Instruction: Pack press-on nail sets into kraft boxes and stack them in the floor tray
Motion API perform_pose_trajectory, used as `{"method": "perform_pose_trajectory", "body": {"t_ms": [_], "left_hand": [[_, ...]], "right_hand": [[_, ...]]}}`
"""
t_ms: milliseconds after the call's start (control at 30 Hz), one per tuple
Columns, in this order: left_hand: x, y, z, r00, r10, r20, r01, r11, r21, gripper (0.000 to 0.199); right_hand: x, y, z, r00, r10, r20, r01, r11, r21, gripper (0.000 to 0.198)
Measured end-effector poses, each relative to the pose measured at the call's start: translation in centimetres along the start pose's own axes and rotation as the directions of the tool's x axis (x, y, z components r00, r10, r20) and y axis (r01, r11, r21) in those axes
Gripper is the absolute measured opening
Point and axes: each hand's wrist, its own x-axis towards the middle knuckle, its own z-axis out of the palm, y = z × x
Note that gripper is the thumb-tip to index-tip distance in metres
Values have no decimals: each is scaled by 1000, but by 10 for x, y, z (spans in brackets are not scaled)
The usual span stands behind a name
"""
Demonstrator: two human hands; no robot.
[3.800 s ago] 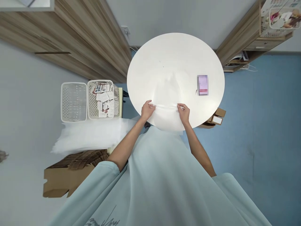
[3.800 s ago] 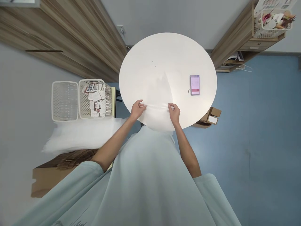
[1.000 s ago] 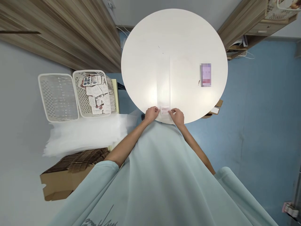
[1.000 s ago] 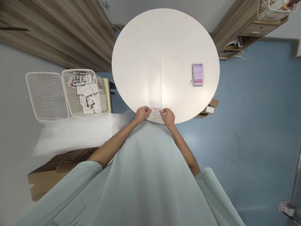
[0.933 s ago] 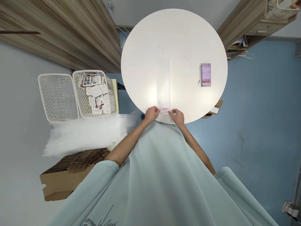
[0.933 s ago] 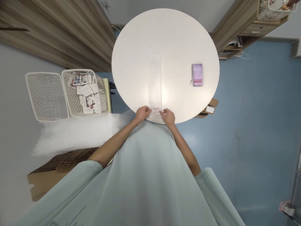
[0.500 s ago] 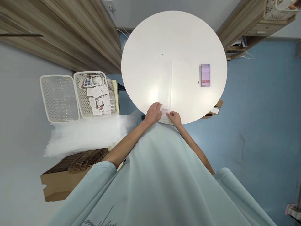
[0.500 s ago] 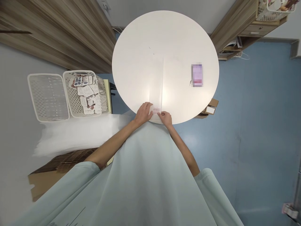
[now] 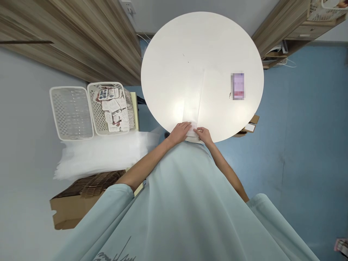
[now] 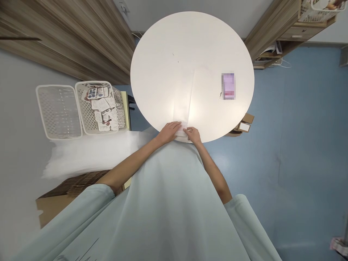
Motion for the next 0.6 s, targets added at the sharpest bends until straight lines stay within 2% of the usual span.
{"method": "perform_pose_trajectory", "body": {"t_ms": [67,100,167,233,333,467,600], "left_hand": [[1,0,-2,1000,-24,-14,24,999,-33,74],[2,0,-2,999,-35,-18,34,998,-48,74],[4,1,-4,998,-50,-25,48,997,-67,73],[6,1,-6,997,-63,-36,59,995,-85,70],[9,-1,-7,993,-100,-66,89,986,-144,61],[11,-8,-4,976,-193,-99,157,943,-293,52],[10,-17,-3,934,-338,-114,251,851,-462,46]], "right_hand": [[-5,-2,-5,990,-134,-50,122,973,-196,30],[-7,-3,-7,974,-219,-58,193,935,-299,33],[-10,-6,-10,934,-358,3,320,829,-460,51],[-10,-7,-12,902,-418,110,409,743,-531,64],[-4,-6,-12,880,-446,164,462,722,-515,58],[9,0,-15,872,-477,112,481,787,-386,44],[20,-3,-20,874,-480,73,479,828,-293,37]]}}
